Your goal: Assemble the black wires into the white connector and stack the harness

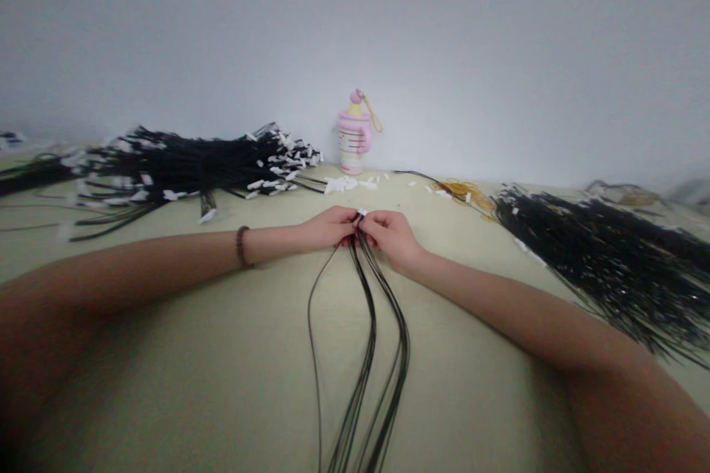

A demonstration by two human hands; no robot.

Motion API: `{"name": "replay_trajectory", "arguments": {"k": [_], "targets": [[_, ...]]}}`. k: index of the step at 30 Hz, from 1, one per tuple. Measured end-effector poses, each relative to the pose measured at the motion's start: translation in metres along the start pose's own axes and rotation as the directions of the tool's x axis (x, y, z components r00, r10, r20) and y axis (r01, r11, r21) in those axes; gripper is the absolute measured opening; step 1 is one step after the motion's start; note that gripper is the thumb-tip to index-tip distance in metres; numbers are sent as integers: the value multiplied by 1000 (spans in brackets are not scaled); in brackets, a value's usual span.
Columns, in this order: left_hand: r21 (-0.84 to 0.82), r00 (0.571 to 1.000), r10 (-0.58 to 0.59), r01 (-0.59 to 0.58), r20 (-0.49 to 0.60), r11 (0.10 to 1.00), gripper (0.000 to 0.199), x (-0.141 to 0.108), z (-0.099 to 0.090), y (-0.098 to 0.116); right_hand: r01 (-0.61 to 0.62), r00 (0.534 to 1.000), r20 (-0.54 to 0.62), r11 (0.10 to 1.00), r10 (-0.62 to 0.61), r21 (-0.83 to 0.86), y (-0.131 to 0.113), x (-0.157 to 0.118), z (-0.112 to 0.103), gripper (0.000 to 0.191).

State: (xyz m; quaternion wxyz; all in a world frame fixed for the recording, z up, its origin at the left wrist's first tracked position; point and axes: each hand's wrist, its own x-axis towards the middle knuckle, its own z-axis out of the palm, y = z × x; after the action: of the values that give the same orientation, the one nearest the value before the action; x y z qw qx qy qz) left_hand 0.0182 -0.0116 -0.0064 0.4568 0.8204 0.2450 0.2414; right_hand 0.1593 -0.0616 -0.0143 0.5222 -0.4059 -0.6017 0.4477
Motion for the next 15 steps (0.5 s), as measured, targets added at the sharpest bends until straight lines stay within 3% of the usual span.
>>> {"name": "replay_trajectory", "arguments": {"k": [7,15], "targets": [[-38,997,-41,39,-63,999,6,1,0,-4,11,1000,-11,999,-10,49,-2,-2,3,10],[-99,992,-72,62,-102,993,9,1,1,-2,-58,998,-4,996,58,72,-5,-1,1,14]]}}
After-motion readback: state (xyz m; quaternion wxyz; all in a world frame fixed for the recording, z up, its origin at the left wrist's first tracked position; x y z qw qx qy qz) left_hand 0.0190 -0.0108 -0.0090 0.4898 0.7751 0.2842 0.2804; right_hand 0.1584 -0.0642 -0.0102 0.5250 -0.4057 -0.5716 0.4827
